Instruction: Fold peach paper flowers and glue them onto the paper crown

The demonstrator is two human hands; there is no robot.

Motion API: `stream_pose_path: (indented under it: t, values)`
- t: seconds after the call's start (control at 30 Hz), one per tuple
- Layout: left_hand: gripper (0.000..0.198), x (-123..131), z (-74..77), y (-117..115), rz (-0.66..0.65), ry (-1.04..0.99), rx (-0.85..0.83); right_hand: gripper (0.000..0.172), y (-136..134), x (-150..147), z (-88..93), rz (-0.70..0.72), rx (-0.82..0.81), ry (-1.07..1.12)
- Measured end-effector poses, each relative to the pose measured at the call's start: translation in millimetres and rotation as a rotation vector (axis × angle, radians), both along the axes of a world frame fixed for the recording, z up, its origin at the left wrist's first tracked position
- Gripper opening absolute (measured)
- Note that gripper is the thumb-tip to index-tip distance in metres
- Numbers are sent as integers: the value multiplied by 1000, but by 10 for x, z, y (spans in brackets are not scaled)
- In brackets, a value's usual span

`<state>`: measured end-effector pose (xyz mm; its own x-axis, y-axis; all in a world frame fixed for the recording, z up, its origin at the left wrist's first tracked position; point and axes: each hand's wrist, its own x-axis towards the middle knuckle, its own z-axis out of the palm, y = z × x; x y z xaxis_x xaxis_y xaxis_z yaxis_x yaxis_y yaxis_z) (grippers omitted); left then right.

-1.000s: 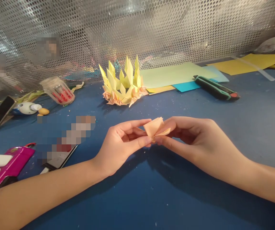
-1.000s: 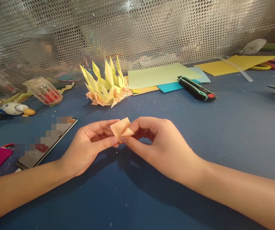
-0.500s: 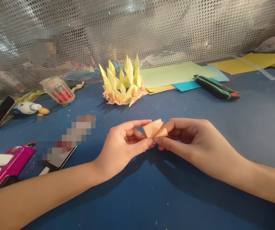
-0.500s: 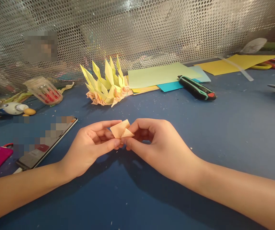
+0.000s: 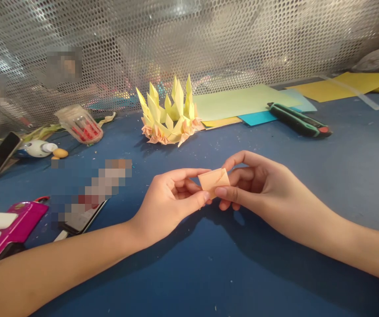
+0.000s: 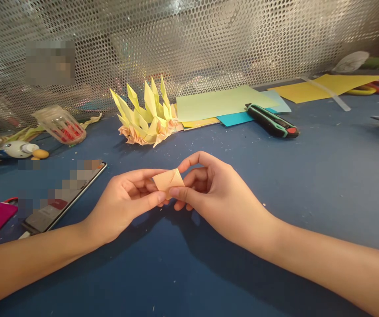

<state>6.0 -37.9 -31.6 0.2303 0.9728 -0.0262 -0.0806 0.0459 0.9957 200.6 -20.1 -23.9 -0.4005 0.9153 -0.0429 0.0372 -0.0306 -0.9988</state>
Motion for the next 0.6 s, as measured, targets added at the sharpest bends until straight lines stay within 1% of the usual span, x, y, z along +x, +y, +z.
stream_pose_path:
  t: [0.17, 0.27, 0.4, 0.53, 0.6]
  values:
    - [18, 8, 44, -18, -1, 58, 26, 39, -4, 4, 13, 8, -26, -38]
    - [13, 12, 60, -33, -8, 69, 54, 41, -28, 4, 25, 24, -26, -54]
    - [14, 4, 44, -32, 7, 107, 75, 44, -46, -8, 8, 55, 11, -55]
    - [13, -14, 7, -15, 94, 188, 182, 40, 0, -18, -28, 15, 95, -18]
    - [11, -13, -4, -15, 143, 184, 200, 34, 27, -14, -35, -13, 126, -2]
